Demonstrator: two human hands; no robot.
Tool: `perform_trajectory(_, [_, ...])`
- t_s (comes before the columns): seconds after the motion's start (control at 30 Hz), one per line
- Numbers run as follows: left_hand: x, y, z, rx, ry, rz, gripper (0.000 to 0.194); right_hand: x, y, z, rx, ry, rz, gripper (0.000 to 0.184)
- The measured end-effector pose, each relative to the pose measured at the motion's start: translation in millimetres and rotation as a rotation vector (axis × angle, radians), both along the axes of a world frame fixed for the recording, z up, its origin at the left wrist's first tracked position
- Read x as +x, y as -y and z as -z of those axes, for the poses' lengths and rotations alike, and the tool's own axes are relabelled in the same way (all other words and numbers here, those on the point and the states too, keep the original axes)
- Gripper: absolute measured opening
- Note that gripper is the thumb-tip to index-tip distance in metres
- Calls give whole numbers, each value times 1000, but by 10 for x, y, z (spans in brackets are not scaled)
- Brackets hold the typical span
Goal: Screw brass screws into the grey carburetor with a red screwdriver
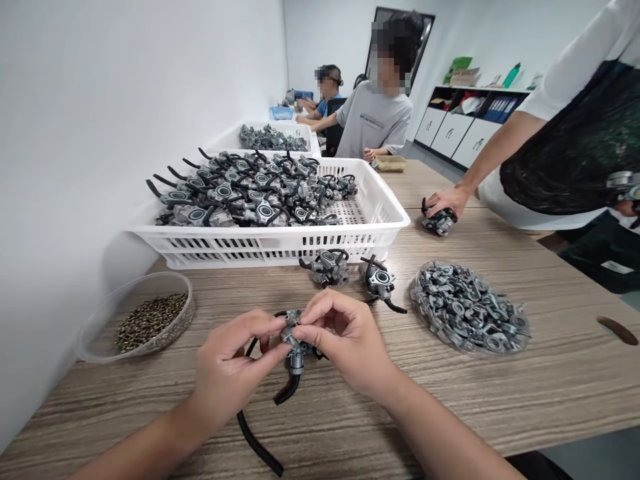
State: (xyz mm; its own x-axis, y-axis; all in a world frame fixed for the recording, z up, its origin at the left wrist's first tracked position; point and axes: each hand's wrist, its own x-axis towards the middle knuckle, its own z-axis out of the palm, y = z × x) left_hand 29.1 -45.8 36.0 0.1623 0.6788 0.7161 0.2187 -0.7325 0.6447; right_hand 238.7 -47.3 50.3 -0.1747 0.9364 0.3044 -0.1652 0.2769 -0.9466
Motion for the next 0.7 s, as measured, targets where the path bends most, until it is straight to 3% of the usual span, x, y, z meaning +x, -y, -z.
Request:
perform_trajectory(0.17, [-10,2,-8,9,0,29,21,-41,3,7,-133,-135,-80,17])
perform_trajectory(0.37, [-41,-22,-12,18,-23,39,18,-26,4,-17,-53,-91,-92,11])
perform_trajectory(0.57, [-45,4,16,61,-64,77,21,44,-20,3,-294,-168,-245,22])
perform_trajectory(0.7, [-33,16,27,53,-58,89,24,57,-36,12,-330,-182,-288,22])
